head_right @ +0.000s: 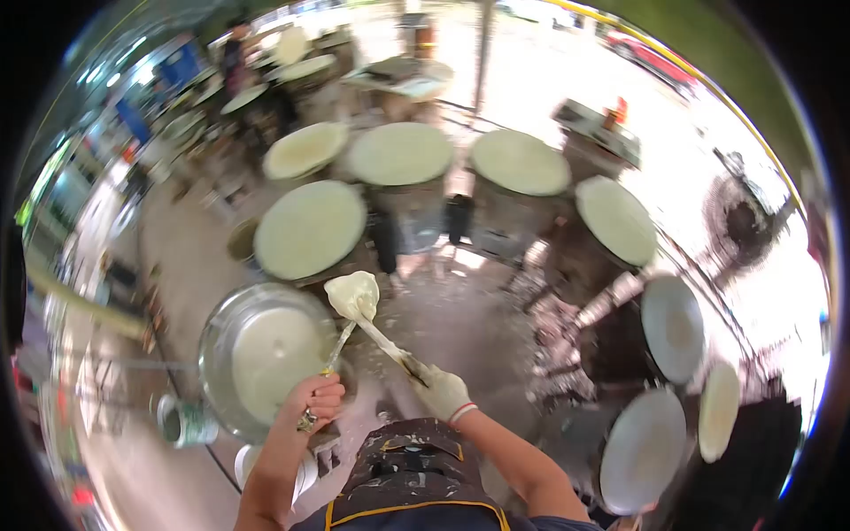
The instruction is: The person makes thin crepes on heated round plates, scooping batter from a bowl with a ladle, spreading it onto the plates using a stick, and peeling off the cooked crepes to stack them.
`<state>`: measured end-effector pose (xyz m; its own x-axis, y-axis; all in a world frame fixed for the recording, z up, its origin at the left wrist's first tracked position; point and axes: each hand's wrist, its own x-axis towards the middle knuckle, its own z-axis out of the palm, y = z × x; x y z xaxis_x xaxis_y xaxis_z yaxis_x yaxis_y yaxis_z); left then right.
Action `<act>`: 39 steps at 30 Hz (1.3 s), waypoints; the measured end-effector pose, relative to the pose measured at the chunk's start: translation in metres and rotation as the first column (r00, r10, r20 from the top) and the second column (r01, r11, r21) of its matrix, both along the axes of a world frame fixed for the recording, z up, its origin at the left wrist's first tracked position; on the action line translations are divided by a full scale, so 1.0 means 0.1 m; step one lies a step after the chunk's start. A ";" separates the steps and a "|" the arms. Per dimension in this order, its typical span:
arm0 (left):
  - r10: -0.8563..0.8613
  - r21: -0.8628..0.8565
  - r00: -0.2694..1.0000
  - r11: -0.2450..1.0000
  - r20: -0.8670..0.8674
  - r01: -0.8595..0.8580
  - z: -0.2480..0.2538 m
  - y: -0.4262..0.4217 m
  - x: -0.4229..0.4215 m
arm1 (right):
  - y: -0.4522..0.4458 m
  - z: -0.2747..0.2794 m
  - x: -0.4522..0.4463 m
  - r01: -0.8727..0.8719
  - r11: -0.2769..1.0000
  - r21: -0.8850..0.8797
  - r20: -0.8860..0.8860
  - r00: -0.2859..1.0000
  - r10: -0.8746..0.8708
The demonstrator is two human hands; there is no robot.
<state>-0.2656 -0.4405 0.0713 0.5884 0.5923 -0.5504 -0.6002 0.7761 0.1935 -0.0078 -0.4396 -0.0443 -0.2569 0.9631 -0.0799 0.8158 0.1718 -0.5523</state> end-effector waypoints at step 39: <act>-0.100 0.232 0.478 -0.946 -0.873 0.227 -1.82 -1.80 7.35 | -3.36 -0.72 3.48 0.334 -0.774 -0.537 -0.433 -0.897 -0.087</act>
